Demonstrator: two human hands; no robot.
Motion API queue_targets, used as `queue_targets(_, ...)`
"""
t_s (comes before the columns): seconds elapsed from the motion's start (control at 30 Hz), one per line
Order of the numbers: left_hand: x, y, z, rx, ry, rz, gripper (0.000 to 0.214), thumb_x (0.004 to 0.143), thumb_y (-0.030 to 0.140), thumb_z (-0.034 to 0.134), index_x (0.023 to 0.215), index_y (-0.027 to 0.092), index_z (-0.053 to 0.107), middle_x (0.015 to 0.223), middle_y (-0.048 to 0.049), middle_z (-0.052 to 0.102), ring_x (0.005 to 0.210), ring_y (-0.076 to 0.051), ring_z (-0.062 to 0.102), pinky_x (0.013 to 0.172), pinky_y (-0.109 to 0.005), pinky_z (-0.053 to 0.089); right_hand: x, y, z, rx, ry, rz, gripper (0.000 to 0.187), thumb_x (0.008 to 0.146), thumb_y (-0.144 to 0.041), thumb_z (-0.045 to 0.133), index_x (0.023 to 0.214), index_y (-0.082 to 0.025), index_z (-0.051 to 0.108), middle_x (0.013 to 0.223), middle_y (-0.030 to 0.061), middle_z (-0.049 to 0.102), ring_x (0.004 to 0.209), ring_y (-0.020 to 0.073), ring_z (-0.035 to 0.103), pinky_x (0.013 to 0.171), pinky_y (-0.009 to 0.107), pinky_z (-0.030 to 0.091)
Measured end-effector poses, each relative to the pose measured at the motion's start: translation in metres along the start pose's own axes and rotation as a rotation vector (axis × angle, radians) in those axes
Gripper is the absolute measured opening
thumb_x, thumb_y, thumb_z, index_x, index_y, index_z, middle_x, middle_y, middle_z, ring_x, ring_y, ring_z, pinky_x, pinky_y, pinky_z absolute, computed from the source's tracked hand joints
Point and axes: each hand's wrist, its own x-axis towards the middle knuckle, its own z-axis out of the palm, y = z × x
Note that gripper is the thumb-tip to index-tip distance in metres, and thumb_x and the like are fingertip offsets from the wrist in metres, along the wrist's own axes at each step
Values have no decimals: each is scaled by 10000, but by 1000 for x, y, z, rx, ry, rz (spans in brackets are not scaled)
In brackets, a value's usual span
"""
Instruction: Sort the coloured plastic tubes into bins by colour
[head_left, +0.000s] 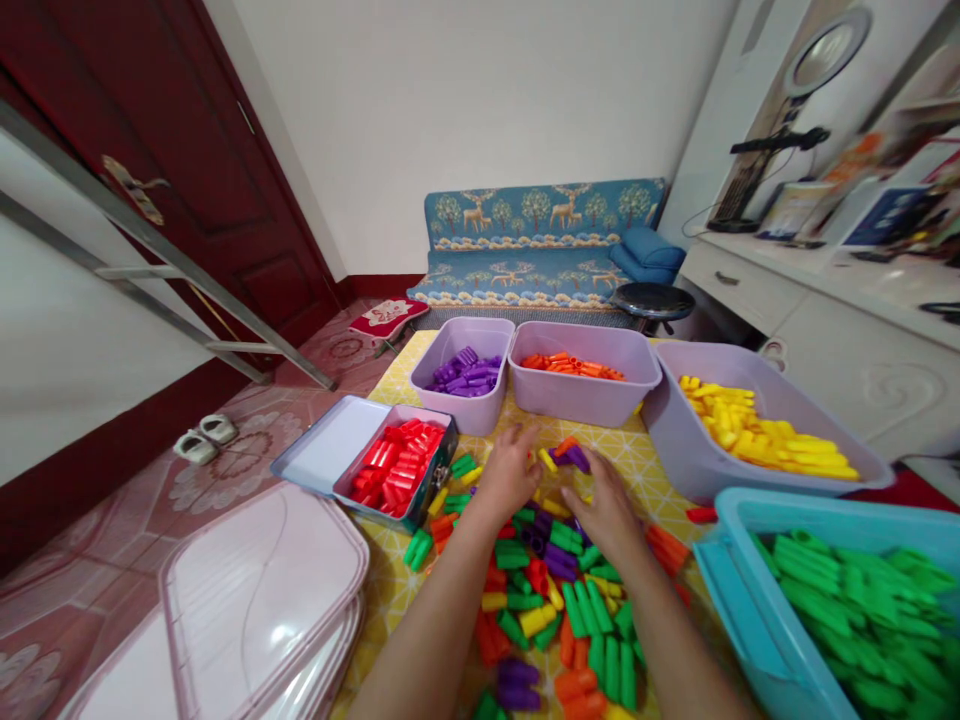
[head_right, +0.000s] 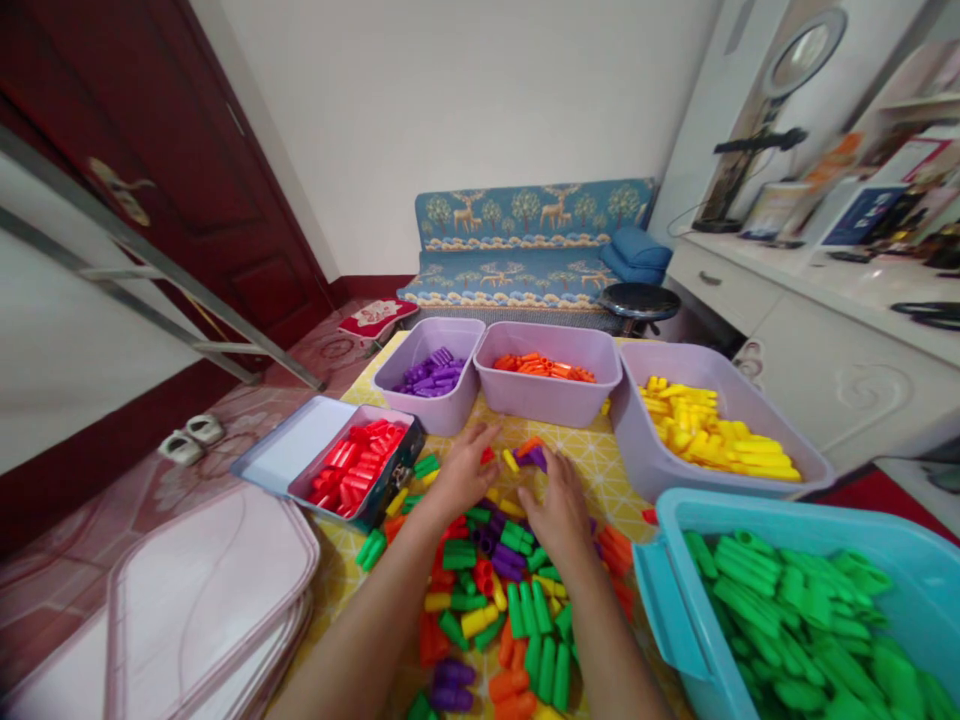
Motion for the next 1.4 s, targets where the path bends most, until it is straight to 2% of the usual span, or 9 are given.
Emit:
queue_targets(0.17, 32, 10, 18, 103, -251, 50, 736, 720, 210, 618, 1411, 285, 376, 1503, -89, 307, 1367, -357, 271, 1088, -547, 277, -2, 8, 7, -2, -24, 75, 766, 736, -267, 551, 1428, -114, 259, 1433, 198, 384, 1323, 316, 379, 1082, 506, 323)
queue_targets(0.27, 39, 11, 27, 141, -361, 75, 663, 718, 184, 596, 1354, 310, 457, 1453, -50, 406, 1345, -371, 300, 1074, -570, 274, -2, 9, 6, 42, -32, 130, 792, 748, -291, 533, 1439, -75, 211, 1455, 229, 338, 1347, 325, 342, 1091, 507, 304)
queue_targets(0.4, 31, 7, 24, 99, -398, 253, 445, 742, 111, 531, 1146, 261, 644, 1225, -34, 616, 1204, -263, 482, 1061, -425, 344, -2, 4, 1, 67, -60, 153, 802, 718, -296, 568, 1424, -77, 256, 1458, 230, 336, 1351, 334, 332, 1094, 508, 297)
queue_targets(0.53, 12, 7, 0, -63, -444, 321, 351, 764, 85, 507, 1026, 211, 703, 1040, -43, 695, 999, -196, 607, 918, -292, 456, -1, -5, -4, 77, -118, 96, 658, 732, -329, 607, 1338, -141, 432, 1367, 174, 480, 1274, 309, 444, 1059, 493, 356)
queue_targets(0.63, -12, 8, -26, -101, -331, 268, 351, 793, 100, 504, 1068, 223, 685, 1035, -40, 698, 974, -185, 620, 899, -284, 466, -1, -11, -7, 107, -136, 21, 433, 774, -309, 585, 1186, -175, 581, 1223, 123, 601, 1164, 261, 538, 1020, 453, 406)
queue_targets(0.77, -60, 1, -52, 116, 4, 86, 314, 816, 147, 534, 1084, 244, 667, 1140, -74, 642, 1072, -238, 572, 982, -413, 423, -1, -14, -9, 145, -138, 15, 352, 782, -293, 591, 1115, -187, 630, 1168, 103, 630, 1109, 239, 565, 992, 433, 429)
queue_targets(0.93, -131, -4, -50, 216, 270, -70, 348, 869, 225, 504, 1211, 224, 574, 1273, -107, 538, 1187, -253, 491, 998, -451, 414, -2, -15, -8, 137, -134, -18, 305, 784, -277, 584, 1063, -173, 653, 1140, 111, 642, 1090, 243, 571, 990, 434, 426)
queue_targets(1.13, -166, 16, -14, 276, 213, -174, 590, 845, 422, 553, 1390, 252, 400, 1488, -115, 324, 1381, -328, 252, 1075, -579, 262, -3, -17, -9, 94, -133, -8, 370, 793, -293, 578, 1130, -146, 620, 1156, 130, 637, 1083, 253, 579, 974, 433, 436)
queue_targets(1.4, -126, 36, 4, 214, 118, -178, 625, 801, 431, 588, 1377, 250, 430, 1491, -100, 336, 1397, -347, 207, 1114, -602, 158, -3, -20, -13, 85, -176, -5, 421, 790, -265, 582, 1201, -173, 581, 1189, 102, 618, 1114, 235, 554, 998, 414, 415)
